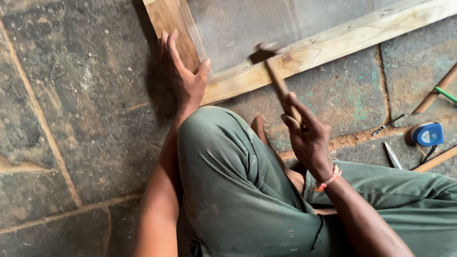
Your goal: The person sits on the floor and uses a hammer to drive nails into a wooden frame, securing a metal mesh screen to it. The person repeatedly picks up nails and hammers them along the edges of the frame.
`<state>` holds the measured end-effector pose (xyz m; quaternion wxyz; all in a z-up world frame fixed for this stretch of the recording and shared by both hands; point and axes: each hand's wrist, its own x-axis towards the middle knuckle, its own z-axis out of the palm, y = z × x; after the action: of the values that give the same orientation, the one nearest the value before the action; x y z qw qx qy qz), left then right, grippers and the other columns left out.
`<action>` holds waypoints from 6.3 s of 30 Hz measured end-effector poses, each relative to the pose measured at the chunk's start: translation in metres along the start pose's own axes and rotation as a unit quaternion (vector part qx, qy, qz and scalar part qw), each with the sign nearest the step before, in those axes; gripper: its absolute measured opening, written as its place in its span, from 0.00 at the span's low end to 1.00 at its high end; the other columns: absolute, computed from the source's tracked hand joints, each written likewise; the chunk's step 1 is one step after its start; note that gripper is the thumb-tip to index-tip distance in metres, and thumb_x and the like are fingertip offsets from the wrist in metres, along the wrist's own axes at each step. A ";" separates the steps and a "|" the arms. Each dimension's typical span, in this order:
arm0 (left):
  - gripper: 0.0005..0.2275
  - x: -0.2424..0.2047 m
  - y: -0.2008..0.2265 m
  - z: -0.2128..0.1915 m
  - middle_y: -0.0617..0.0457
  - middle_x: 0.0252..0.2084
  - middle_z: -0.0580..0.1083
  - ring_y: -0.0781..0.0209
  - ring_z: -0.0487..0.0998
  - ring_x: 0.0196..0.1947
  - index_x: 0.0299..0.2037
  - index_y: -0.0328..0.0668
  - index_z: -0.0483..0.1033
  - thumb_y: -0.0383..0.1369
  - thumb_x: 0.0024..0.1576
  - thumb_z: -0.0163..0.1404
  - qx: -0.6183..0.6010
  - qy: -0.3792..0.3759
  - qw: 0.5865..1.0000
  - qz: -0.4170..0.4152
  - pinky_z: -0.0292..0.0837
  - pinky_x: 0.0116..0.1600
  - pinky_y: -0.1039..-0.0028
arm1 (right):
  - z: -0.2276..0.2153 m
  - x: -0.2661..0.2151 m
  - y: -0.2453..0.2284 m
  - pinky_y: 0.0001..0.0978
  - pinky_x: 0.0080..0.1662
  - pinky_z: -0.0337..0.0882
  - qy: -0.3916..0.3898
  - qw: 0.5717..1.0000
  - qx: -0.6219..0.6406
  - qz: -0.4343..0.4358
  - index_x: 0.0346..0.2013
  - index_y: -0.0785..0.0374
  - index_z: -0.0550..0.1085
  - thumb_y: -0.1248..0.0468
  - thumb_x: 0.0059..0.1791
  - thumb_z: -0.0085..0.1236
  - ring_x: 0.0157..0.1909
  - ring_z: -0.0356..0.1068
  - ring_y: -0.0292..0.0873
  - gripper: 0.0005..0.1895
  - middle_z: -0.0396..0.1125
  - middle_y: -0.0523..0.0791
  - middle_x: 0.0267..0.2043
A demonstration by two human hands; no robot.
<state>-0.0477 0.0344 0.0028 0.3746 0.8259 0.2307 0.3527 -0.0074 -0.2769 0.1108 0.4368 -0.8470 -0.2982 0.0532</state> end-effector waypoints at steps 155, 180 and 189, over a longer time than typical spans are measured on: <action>0.04 -0.004 0.033 -0.035 0.50 0.51 0.77 0.48 0.75 0.54 0.41 0.37 0.80 0.27 0.59 0.58 -0.007 -0.172 0.979 0.108 0.72 0.58 0.62 | -0.113 -0.079 0.055 0.48 0.38 0.73 -0.059 0.917 -0.269 0.288 0.68 0.62 0.61 0.48 0.46 0.67 0.33 0.74 0.56 0.42 0.71 0.53 0.29; 0.03 0.002 0.022 -0.040 0.44 0.49 0.76 0.48 0.77 0.54 0.42 0.33 0.77 0.24 0.61 0.51 0.104 -0.251 0.940 0.206 0.75 0.62 0.60 | -0.108 -0.078 0.050 0.48 0.39 0.73 -0.050 0.924 -0.266 0.270 0.70 0.65 0.57 0.51 0.49 0.68 0.33 0.75 0.57 0.43 0.71 0.55 0.33; 0.03 -0.001 0.030 -0.042 0.45 0.48 0.77 0.49 0.77 0.51 0.42 0.33 0.79 0.24 0.61 0.53 0.123 -0.261 0.937 0.197 0.76 0.57 0.62 | -0.107 -0.078 0.052 0.49 0.38 0.72 -0.051 0.918 -0.269 0.285 0.69 0.64 0.56 0.51 0.49 0.69 0.32 0.73 0.58 0.43 0.70 0.55 0.32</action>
<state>-0.0768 0.0347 0.0455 0.2402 0.9575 -0.0008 0.1598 -0.0099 -0.4189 0.1229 0.1428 -0.9779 -0.0687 0.1361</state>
